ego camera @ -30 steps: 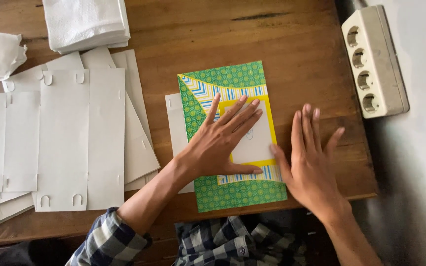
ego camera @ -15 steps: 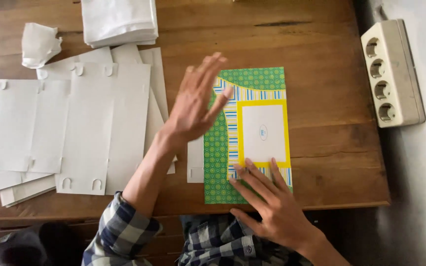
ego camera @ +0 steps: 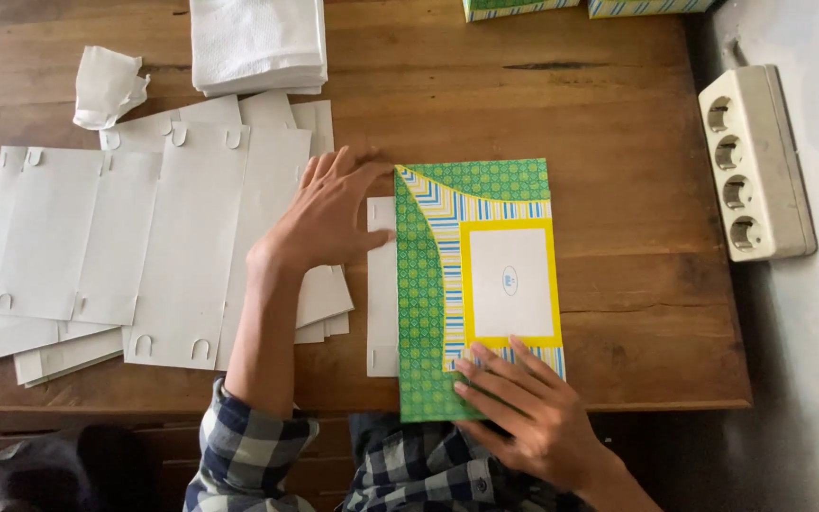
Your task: The person folds a flat cardboard sheet along pre-scored lines and inserts a small patterned box into the center. They then fold the side flaps inward and tuck the top flap to secure the box inside, repeating the process with another sheet.
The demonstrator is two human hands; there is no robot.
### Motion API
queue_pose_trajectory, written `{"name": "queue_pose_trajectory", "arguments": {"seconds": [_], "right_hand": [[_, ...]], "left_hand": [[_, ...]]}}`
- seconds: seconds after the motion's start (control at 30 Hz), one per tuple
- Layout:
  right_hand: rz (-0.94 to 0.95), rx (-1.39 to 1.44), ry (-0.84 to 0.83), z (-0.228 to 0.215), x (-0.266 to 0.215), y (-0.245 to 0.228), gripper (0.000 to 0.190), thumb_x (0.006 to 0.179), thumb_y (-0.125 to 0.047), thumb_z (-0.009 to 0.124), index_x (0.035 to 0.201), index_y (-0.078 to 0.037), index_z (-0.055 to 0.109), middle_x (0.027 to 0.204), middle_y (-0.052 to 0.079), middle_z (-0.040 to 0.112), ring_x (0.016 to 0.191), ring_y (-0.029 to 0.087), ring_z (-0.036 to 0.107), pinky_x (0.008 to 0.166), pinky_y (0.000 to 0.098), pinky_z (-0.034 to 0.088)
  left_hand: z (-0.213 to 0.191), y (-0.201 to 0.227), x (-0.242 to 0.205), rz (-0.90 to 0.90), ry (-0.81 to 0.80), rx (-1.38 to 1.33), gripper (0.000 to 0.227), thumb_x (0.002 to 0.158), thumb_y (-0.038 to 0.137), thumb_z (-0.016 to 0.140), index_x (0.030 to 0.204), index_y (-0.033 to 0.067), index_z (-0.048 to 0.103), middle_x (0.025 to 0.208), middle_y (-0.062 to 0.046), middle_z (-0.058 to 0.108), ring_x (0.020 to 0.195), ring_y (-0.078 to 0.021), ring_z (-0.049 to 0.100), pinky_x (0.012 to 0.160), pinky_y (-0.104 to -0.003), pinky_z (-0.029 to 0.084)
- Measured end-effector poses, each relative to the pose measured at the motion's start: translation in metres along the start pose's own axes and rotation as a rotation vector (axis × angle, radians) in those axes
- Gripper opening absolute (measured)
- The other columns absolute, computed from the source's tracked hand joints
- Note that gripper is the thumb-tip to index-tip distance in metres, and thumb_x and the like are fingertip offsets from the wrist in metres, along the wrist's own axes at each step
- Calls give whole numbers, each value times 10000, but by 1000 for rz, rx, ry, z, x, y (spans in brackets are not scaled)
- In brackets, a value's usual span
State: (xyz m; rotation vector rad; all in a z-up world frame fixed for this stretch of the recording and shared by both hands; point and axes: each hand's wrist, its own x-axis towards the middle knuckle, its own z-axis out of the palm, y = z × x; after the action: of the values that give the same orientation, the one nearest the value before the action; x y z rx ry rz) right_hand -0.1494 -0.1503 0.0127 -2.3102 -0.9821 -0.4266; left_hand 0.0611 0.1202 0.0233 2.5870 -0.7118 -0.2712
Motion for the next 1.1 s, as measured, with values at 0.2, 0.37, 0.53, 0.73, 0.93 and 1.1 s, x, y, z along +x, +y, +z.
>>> {"name": "queue_pose_trajectory", "arguments": {"seconds": [0.2,0.37,0.53,0.73,0.93,1.1], "right_hand": [[152,191,354,-1,-20,-3,253,976,-159,584,1115,9,712,1100,185,760,1013,332,803,898,395,679],[479,-431,664,-3,-59,10,150,1027,-20,469,989,115,524,776,261,543,639,436,522,603,530,410],[920,359,1283,-13,-51,28,415,1007,-349,595,1241,-6,603,1178,168,662,1154,272,688,1044,362,592],[1041,475,1321,-33,-58,29,346,990,-301,644,1226,-49,643,1267,103,713,1227,219,724,1108,324,646],[1036,615,1217,-36,-76,33,588,931,-313,701,1427,-28,568,1442,97,647,1356,250,652,1159,364,596],[968,400,1202,-39,-77,27,455,912,-98,618,1325,-35,438,1360,150,585,1316,253,612,1222,373,511]], "left_hand": [[-11,9,-5,-53,-98,-61,928,739,393,868,1511,139,421,1598,-56,346,1448,-332,289,1191,-549,169],[-9,12,-6,-130,-126,-47,816,753,340,848,1446,142,465,1628,-80,303,1483,-292,254,1252,-516,48],[-8,15,-7,-170,-127,-27,721,755,348,840,1373,150,524,1498,-67,391,1401,-288,307,1220,-438,195],[-5,15,-9,-203,-138,-7,574,780,346,821,1262,176,559,1318,-43,427,1311,-269,369,1160,-449,284],[-11,25,-9,-206,-149,-2,616,779,337,824,1299,180,533,1297,-69,422,1318,-296,366,1156,-458,295],[3,30,-14,-222,-171,79,1164,502,672,994,1373,153,422,1264,-82,357,1216,-316,330,1123,-484,306]]}}
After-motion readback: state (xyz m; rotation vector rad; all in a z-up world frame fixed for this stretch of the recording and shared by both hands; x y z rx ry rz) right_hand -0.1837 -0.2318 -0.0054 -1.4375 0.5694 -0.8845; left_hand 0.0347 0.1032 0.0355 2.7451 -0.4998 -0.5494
